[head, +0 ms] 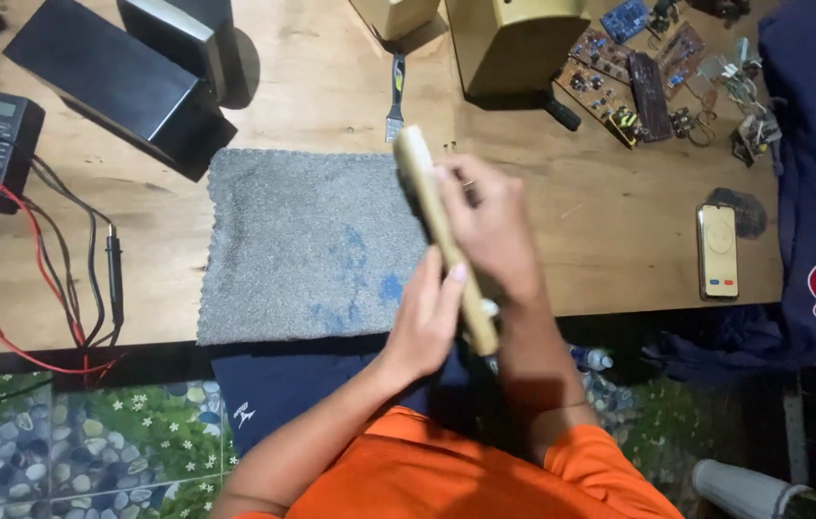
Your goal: Disassembling a speaker unit by removing screws and extracting the internal speaker and wiring.
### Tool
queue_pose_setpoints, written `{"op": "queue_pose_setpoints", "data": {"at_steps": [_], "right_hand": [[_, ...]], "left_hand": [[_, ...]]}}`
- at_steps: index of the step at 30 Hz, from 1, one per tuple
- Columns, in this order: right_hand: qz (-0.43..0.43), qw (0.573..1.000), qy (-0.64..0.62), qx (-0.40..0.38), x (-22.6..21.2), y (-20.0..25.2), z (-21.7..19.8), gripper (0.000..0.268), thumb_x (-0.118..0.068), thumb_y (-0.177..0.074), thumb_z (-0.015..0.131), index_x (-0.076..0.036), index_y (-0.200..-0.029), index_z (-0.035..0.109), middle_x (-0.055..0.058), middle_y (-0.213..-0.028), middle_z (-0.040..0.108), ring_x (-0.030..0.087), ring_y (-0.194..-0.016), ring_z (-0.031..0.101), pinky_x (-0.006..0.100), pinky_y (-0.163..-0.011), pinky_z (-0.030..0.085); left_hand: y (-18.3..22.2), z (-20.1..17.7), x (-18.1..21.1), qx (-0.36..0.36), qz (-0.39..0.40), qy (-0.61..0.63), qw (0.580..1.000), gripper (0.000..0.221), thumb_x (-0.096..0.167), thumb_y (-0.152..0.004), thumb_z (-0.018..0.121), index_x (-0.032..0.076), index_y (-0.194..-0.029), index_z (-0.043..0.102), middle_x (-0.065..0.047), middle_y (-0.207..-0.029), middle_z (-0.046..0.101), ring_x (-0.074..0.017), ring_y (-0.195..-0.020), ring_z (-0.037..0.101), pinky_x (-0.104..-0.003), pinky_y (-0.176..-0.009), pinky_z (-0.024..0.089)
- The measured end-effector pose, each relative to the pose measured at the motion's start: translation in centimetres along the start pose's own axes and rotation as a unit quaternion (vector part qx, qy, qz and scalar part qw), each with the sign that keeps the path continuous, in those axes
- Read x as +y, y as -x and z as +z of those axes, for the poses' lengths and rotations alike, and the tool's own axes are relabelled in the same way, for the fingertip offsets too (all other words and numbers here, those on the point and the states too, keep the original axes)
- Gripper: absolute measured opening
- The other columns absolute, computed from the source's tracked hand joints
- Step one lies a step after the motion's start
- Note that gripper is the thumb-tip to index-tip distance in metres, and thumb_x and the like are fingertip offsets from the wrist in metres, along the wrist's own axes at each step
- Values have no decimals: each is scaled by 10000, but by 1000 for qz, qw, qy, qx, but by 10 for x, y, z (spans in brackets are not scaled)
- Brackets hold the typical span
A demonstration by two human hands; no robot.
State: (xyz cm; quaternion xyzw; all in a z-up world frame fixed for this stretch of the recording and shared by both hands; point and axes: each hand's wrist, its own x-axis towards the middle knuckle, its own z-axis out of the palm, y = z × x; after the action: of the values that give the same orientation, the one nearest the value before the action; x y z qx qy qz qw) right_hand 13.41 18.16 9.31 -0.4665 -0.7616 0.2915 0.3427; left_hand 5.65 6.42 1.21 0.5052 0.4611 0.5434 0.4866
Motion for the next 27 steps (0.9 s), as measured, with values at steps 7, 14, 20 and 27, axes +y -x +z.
{"op": "queue_pose_setpoints", "data": {"at_steps": [7, 14, 20, 27], "right_hand": [[-90, 969, 209, -93, -34, 25, 37, 274, -293, -1005, 632, -120, -1202, 710, 138, -973, 771, 363, -874, 759, 487, -740, 606], [-121, 945, 266, -147, -43, 49, 58, 341, -316, -990, 617, -150, -1288, 630, 87, -1070, 705, 314, -962, 740, 455, -750, 616], [-101, 952, 278, -79, -58, 61, 18, 380, -319, -939, 732, -101, -1247, 692, 173, -1100, 708, 380, -952, 729, 492, -751, 624], [-5, 977, 197, -81, -34, 86, -17, 465, -337, -870, 806, -100, -1254, 694, 126, -1038, 724, 362, -967, 730, 476, -813, 598]], "left_hand": [[18, -35, 43, 43, -115, 117, 986, 538, 297, -1031, 370, 27, -1495, 402, -218, -1389, 547, -306, -1266, 516, -532, -1140, 375], [35, -44, 15, 113, -199, 226, 947, 543, 293, -1085, 254, 60, -1560, 379, -173, -1563, 432, -271, -1369, 444, -492, -1203, 320], [37, -59, 62, 45, -234, 14, 971, 691, 298, -1010, 452, -52, -1564, 232, -315, -1437, 523, -453, -1300, 586, -578, -1063, 495], [56, -69, 46, 87, -147, -338, 925, 666, 435, -964, 616, -41, -1417, 509, -248, -803, 741, -462, -706, 747, -584, -558, 577]]}}
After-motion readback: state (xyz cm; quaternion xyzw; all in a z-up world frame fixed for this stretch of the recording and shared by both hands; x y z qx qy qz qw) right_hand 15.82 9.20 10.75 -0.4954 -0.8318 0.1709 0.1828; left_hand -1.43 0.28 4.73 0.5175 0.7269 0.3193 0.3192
